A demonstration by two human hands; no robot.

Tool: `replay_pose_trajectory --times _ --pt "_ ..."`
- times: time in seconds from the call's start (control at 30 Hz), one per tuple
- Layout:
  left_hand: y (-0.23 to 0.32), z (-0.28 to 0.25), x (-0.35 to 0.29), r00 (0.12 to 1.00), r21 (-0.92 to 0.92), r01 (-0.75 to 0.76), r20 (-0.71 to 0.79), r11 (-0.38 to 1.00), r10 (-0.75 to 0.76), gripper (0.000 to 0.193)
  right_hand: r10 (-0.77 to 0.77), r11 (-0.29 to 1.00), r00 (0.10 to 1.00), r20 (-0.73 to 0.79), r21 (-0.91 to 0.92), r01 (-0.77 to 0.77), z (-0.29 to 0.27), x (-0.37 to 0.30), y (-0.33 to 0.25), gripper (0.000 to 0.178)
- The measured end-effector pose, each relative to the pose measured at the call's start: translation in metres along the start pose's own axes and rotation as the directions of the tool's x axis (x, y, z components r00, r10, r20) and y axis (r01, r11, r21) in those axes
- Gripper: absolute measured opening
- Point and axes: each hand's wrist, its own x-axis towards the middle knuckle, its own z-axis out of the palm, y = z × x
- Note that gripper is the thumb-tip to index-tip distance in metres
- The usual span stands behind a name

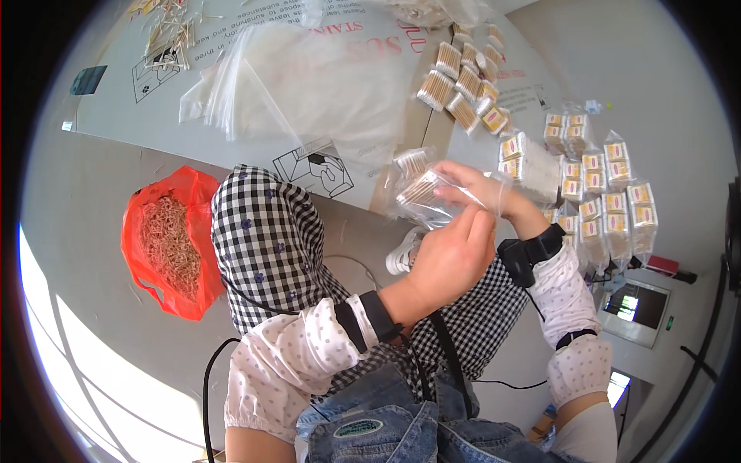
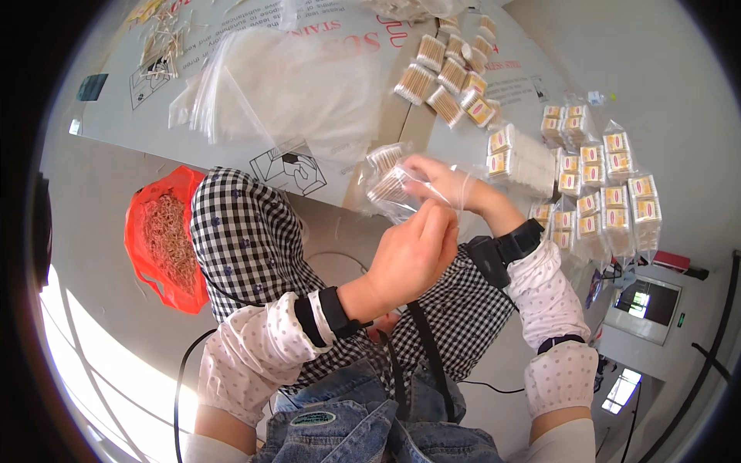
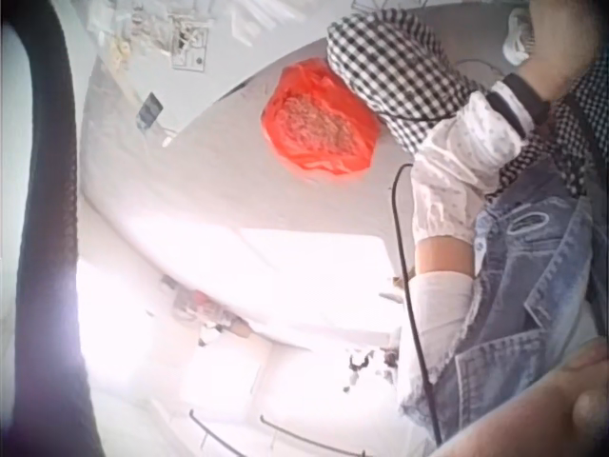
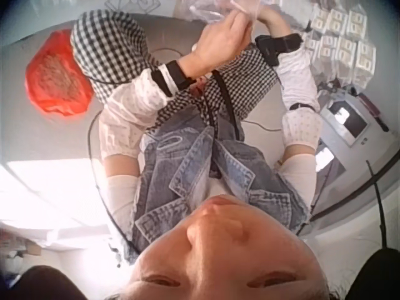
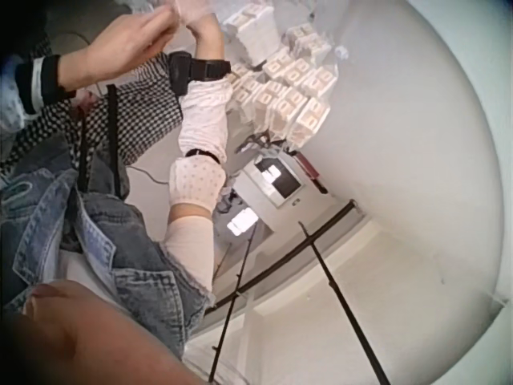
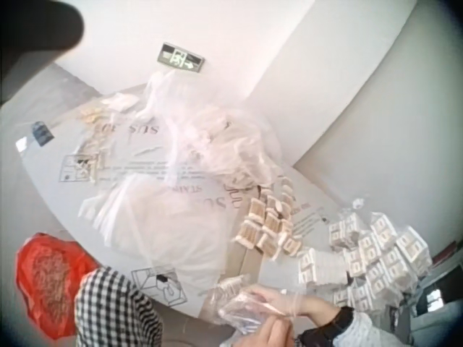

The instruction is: The person packs cotton swabs by hand, placing small bundles into a plastic bag, pressing the air out, and then inserting that bag into a larger plastic bag. They repeat this process by picking up more bundles and placing them into another small bag.

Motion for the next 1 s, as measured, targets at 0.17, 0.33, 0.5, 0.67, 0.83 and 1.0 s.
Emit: replay_pose_trajectory --times 0.17,0.33,0.5,0.67,0.83,1.0 --pt "0.002 -0.007 0.002 0.998 -0.100 0.026 -0.049 0.995 -0.031 0.019 -0.125 0.967 0.992 0.021 -0.219 0.126 -0.004 0.016 0.000 0.052" --pt "0.002 -0.016 0.006 0.995 -0.146 0.060 -0.067 0.988 -0.070 0.019 -0.292 0.956 0.952 0.096 -0.017 0.295 0.019 0.008 -0.024 0.047" --pt "-0.005 -0.007 0.003 0.986 -0.150 -0.130 -0.126 0.980 0.112 0.023 -0.125 0.970 0.942 0.310 0.240 0.050 0.034 0.030 -0.044 0.047" --pt "-0.001 -0.007 0.002 0.982 -0.223 -0.183 -0.090 0.958 0.167 0.021 -0.476 0.873 0.873 0.107 -0.064 0.484 0.040 0.028 -0.036 0.045" --pt "0.002 -0.009 0.004 0.978 -0.230 -0.201 -0.103 0.952 0.181 0.024 -0.252 0.748 0.929 -0.273 -0.664 0.007 -0.005 0.020 -0.009 0.043" --pt "0.000 -0.009 0.003 0.999 -0.232 -0.018 -0.045 0.972 0.008 0.019 -0.479 0.811 0.878 0.021 -0.373 0.451 -0.004 0.031 -0.003 0.035"
